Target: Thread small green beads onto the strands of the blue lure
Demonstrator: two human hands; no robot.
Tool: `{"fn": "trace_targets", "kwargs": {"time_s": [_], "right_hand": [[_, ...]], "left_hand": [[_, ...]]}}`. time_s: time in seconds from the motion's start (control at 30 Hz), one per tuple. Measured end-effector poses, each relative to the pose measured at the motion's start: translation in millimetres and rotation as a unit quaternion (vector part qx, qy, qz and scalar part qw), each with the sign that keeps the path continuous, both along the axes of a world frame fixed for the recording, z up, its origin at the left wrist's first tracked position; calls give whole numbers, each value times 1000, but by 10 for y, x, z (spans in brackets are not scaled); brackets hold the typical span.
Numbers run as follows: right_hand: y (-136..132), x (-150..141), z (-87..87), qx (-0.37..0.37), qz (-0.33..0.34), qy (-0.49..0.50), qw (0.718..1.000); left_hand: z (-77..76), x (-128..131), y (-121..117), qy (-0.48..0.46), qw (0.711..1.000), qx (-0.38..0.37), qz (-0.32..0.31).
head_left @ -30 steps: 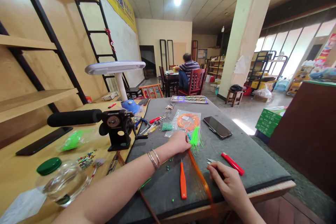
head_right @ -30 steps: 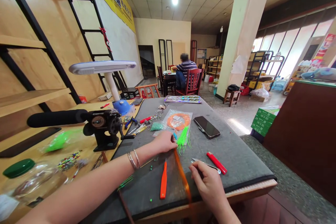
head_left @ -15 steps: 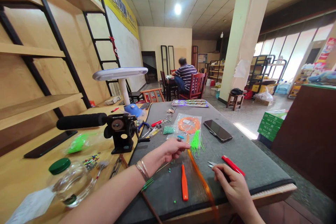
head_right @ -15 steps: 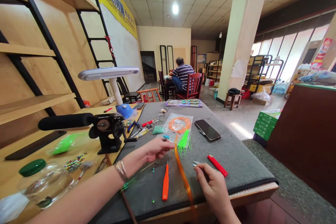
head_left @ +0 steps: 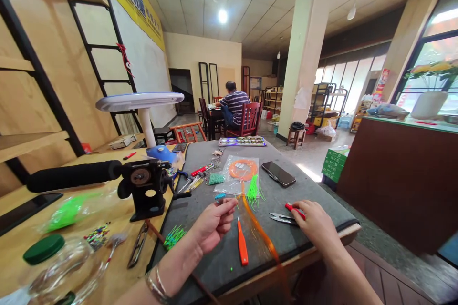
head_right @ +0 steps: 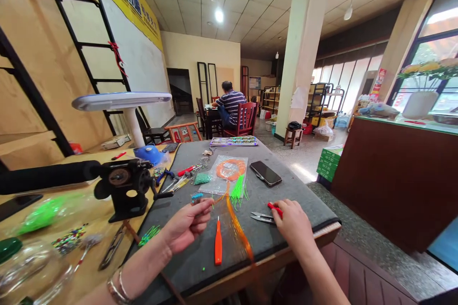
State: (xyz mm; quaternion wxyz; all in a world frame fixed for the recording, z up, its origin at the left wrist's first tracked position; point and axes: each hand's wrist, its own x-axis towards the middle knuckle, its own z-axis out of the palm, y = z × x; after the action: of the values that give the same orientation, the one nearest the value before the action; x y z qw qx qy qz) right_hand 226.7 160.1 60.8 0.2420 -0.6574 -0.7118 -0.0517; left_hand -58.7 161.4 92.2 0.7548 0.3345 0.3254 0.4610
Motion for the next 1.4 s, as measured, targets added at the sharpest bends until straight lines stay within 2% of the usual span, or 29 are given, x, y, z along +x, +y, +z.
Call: {"fn": "trace_targets", "kwargs": {"time_s": [0.1, 0.3, 0.37, 0.43, 0.5, 0.6, 0.67, 0.73, 0.8, 0.9, 1.1, 1.23, 1.4], "right_hand": [[78, 9, -33, -51, -25, -58, 997], [285, 19, -32, -34, -65, -60, 996], [340, 20, -25, -3, -74, -9, 997], [351, -34, -13, 37, -62, 123, 990], [297, -184, 11, 47, -9, 317, 947], [110, -607, 63, -19, 106, 551, 827], [-33, -958, 95, -73, 151, 625, 762], [-140, -1284, 119, -119, 160, 689, 697], [-188, -1530, 129, -163, 168, 715, 658], [-168, -1728, 121, -186, 172, 718, 649], [-82, -1841, 73, -167, 144, 746, 629], [-69, -1881, 11, -119, 138, 747, 639], [-36, -1896, -78, -118, 124, 732, 659]], "left_hand": [[-18, 2, -23, -3, 1000, 5, -4], [-2, 19, -49, -36, 999, 1, 14], [4, 13, -33, -55, 998, 2, 21], [8, 5, -16, -68, 997, 4, 30], [14, 1, -6, -75, 996, 3, 43], [35, 5, -11, -78, 995, 2, 63], [54, 8, -18, -77, 994, 2, 74], [73, 4, -20, -77, 994, 8, 81], [86, -7, -16, -79, 994, 20, 79], [97, -23, -4, -83, 994, 34, 66], [94, -21, 1, -85, 993, 32, 69], [79, -21, 18, -60, 994, 48, 71], [44, -21, 32, -25, 995, 59, 74]]}}
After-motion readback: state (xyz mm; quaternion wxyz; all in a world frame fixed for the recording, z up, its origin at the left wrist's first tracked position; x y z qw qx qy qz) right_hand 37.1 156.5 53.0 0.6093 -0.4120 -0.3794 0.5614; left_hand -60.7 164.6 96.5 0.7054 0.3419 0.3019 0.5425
